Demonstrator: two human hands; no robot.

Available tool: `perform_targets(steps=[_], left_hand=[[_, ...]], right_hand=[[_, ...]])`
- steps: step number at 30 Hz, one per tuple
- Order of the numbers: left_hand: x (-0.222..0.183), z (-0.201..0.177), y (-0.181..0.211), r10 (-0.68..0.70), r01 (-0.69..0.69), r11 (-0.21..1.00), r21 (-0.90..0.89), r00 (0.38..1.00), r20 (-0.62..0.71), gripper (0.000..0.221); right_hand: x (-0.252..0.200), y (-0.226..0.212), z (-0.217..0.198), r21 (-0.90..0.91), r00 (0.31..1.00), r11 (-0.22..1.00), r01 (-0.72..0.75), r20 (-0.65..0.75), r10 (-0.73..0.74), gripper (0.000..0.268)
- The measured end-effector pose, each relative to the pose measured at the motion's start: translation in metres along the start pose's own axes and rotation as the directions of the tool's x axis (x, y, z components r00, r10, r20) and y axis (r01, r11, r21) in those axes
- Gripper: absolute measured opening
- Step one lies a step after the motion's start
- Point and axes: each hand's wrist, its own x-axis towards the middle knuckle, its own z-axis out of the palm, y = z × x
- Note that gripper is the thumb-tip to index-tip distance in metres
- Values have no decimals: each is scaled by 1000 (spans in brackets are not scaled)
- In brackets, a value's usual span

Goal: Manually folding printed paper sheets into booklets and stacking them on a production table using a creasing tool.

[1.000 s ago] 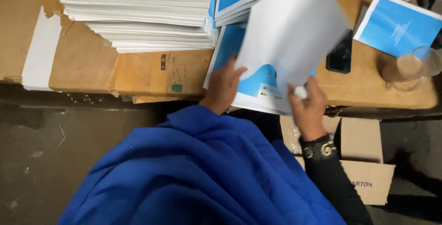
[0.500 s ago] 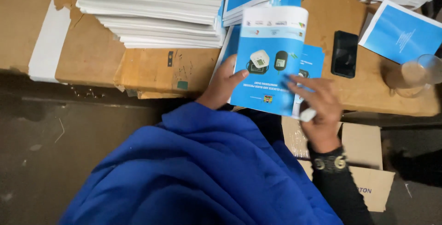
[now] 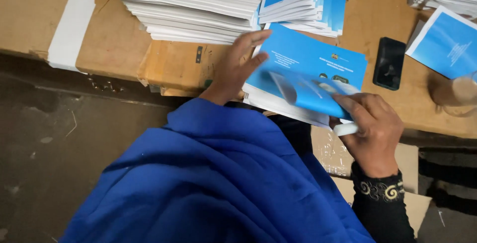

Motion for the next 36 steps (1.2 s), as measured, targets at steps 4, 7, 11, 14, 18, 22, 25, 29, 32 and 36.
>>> perform_targets(steps=[4, 7, 11, 14, 18, 22, 25, 29, 32, 36], left_hand=[[-7, 9, 47, 453, -478, 858, 186, 876, 163, 49], [-13, 19, 52, 535, -616, 706, 350, 787, 308, 46], [-17, 24, 52, 527, -615, 697, 369, 788, 318, 27], [-18, 29, 50, 532, -611, 694, 381, 792, 299, 22], [-20, 36, 47, 561, -604, 671, 430, 793, 238, 21], [-20, 36, 53, 572, -597, 660, 456, 793, 211, 17], [-18, 37, 54, 571, -589, 641, 492, 794, 206, 14], [-16, 41, 56, 540, -575, 709, 408, 815, 210, 12], [-16, 36, 53, 335, -362, 919, 153, 925, 176, 13], [-15, 23, 30, 130, -130, 991, -9, 986, 105, 17]], right_hand=[[-3, -5, 1, -63, 1000, 998, -2, -23, 0, 31], [0, -10, 0, -75, 999, 997, 10, -45, -13, 27], [-4, -15, -2, -80, 999, 997, -16, -40, 13, 28], [-5, -17, -3, -77, 999, 997, -14, -52, 10, 25], [-2, -23, -4, -10, 997, 1000, -15, -69, 14, 21], [1, -32, -5, 30, 999, 999, -35, -40, 36, 27], [6, -40, -7, 35, 998, 998, -61, 32, 60, 48], [7, -44, -1, 241, 990, 960, -140, 32, 137, 16], [7, -41, 3, 473, 958, 837, -276, 70, 277, 6], [1, -28, 6, 589, 803, 592, -550, 179, 568, 20]])
